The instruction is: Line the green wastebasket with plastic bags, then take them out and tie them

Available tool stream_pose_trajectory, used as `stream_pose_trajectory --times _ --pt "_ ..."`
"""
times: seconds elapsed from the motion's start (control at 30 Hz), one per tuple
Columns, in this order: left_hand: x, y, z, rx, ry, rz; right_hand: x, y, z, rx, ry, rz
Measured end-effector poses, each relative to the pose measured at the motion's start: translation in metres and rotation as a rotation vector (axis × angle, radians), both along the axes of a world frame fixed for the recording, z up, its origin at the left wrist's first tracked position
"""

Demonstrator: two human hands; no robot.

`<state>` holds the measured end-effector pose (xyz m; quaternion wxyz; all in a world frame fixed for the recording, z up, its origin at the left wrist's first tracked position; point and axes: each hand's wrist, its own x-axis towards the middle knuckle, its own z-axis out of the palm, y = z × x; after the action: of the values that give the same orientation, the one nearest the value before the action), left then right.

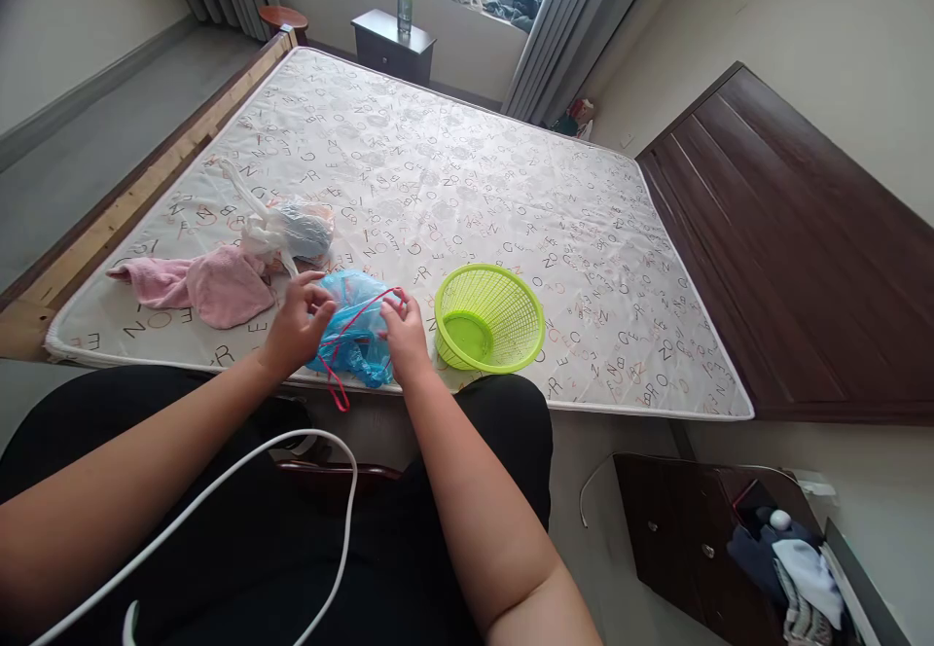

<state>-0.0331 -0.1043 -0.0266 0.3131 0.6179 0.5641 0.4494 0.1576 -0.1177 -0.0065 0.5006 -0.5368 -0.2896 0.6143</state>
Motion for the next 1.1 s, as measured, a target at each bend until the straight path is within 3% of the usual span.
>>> stream_pose_trajectory --times 0.1,0.2,0.27,0.33,0.47,0.63,0.9,1.0,1.1 --pt "-0.002 0.004 -0.01 -0.055 0.305 -0.194 -0.004 0.0 -0.006 0.004 -0.039 0.091" --pt "-0.002 0.004 -0.021 -0.033 0.494 -0.336 -0.004 -0.001 0.0 0.122 0.035 0.153" --pt "-0.002 0.002 -0.027 -0.074 0.579 -0.358 -0.001 -0.004 0.009 0.254 0.01 0.151" --pt "-0.004 0.003 -0.029 -0.134 0.601 -0.323 0.005 -0.007 0.017 0.394 -0.159 0.084" --pt "-0.009 0.011 -0.02 -0.083 0.407 -0.137 0.013 -0.009 0.018 0.5 -0.65 -0.03" --pt "-0.005 0.012 0.002 -0.085 0.049 -0.033 0.006 -0.009 -0.005 0.399 -0.992 0.337" --pt "0.009 0.0 0.021 -0.157 -0.298 -0.146 -0.008 -0.015 -0.02 0.339 -1.199 0.65" --pt "0.01 -0.001 0.025 -0.164 -0.346 -0.176 -0.009 -0.011 -0.018 0.335 -1.221 0.617" --pt "0.006 -0.001 0.027 0.029 -0.24 -0.032 -0.006 -0.005 -0.014 0.325 -1.168 0.488"
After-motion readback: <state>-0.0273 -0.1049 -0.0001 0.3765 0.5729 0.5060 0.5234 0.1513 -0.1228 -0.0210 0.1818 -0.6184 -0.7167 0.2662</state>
